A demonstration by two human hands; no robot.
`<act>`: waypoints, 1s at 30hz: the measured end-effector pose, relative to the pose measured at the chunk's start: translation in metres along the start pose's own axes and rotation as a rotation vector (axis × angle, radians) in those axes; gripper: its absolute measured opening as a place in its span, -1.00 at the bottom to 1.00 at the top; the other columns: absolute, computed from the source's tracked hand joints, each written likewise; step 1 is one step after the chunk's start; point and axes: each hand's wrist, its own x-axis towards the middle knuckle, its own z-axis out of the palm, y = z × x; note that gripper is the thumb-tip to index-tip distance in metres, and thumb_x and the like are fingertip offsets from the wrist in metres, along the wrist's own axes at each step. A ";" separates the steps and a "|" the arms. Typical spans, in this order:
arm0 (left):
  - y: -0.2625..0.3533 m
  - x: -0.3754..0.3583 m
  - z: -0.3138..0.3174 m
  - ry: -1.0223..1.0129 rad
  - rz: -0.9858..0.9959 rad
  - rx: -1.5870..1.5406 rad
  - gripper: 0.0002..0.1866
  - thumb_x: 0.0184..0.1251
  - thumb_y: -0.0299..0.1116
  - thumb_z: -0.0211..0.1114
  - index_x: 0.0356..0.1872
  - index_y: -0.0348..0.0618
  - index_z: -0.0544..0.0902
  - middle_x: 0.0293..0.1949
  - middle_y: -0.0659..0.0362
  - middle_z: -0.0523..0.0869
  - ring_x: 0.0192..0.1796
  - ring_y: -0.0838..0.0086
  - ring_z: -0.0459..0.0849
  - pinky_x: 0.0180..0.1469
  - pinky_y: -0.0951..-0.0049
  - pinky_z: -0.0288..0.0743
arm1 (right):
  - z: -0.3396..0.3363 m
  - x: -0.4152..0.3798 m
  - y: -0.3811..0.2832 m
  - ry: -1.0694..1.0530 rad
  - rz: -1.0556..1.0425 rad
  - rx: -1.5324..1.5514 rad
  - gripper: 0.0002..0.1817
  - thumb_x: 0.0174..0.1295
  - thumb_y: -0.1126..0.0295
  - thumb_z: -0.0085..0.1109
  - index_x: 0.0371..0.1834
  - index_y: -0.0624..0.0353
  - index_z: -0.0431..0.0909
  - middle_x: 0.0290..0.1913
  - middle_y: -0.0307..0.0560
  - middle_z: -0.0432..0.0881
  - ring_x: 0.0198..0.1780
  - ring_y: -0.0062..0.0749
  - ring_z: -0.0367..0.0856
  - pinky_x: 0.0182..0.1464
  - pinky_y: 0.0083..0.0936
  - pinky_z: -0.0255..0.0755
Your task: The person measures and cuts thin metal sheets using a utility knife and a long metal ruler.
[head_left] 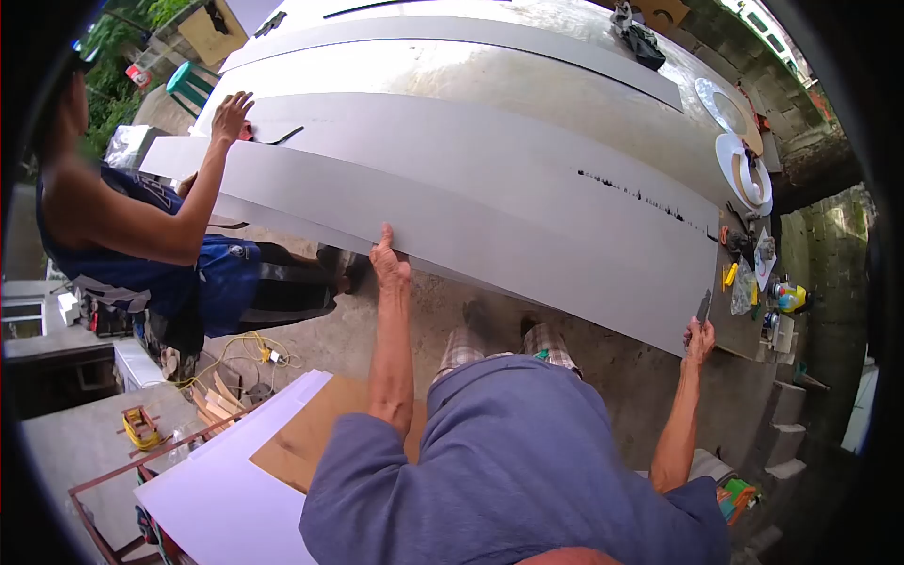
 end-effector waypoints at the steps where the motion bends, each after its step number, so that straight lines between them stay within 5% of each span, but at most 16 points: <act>1: -0.002 0.013 0.003 -0.021 -0.012 0.006 -0.72 0.36 -0.40 0.40 0.01 -0.29 0.62 -0.04 0.14 0.70 0.01 0.33 0.68 0.13 0.25 0.60 | 0.000 -0.011 0.002 0.022 -0.005 -0.007 -0.53 0.21 0.20 0.41 0.09 0.18 0.51 -0.39 -0.30 0.60 -0.51 -0.68 0.48 -0.53 -0.67 0.30; 8: -0.012 0.109 0.043 -0.245 -0.329 -0.052 -0.57 0.43 -0.13 0.32 0.12 -0.24 0.58 0.08 0.07 0.69 0.11 0.21 0.68 0.20 0.15 0.58 | 0.020 -0.067 0.019 -0.022 0.046 0.035 -0.54 0.09 0.29 0.52 -0.03 0.27 0.54 -0.46 -0.34 0.45 -0.56 -0.70 0.36 -0.57 -0.67 0.22; 12: -0.051 0.056 0.116 -0.378 -0.569 -0.066 -0.55 0.43 -0.09 0.31 0.13 -0.21 0.56 0.11 0.06 0.67 0.18 0.20 0.63 0.28 0.12 0.54 | 0.035 -0.072 0.025 0.004 0.136 0.065 -0.63 0.15 0.32 0.45 -0.08 0.29 0.57 -0.48 -0.35 0.43 -0.62 -0.70 0.31 -0.59 -0.65 0.21; 18: -0.130 0.135 0.157 -0.232 -0.338 0.043 -0.74 0.43 -0.34 0.32 0.01 -0.24 0.58 -0.03 0.13 0.70 0.08 0.31 0.67 0.21 0.24 0.59 | 0.041 -0.058 0.027 0.031 0.176 0.088 -0.70 0.21 0.31 0.39 -0.15 0.29 0.58 -0.52 -0.33 0.42 -0.61 -0.67 0.31 -0.58 -0.62 0.17; 30: -0.181 0.253 0.357 -0.102 -0.251 -0.164 -0.78 0.47 -0.24 0.26 -0.08 -0.18 0.60 -0.09 0.14 0.74 -0.01 0.28 0.73 0.13 0.15 0.69 | 0.029 0.024 0.022 -0.027 0.214 0.035 -0.73 0.30 0.28 0.31 -0.11 0.24 0.56 -0.46 -0.32 0.42 -0.56 -0.68 0.31 -0.54 -0.66 0.25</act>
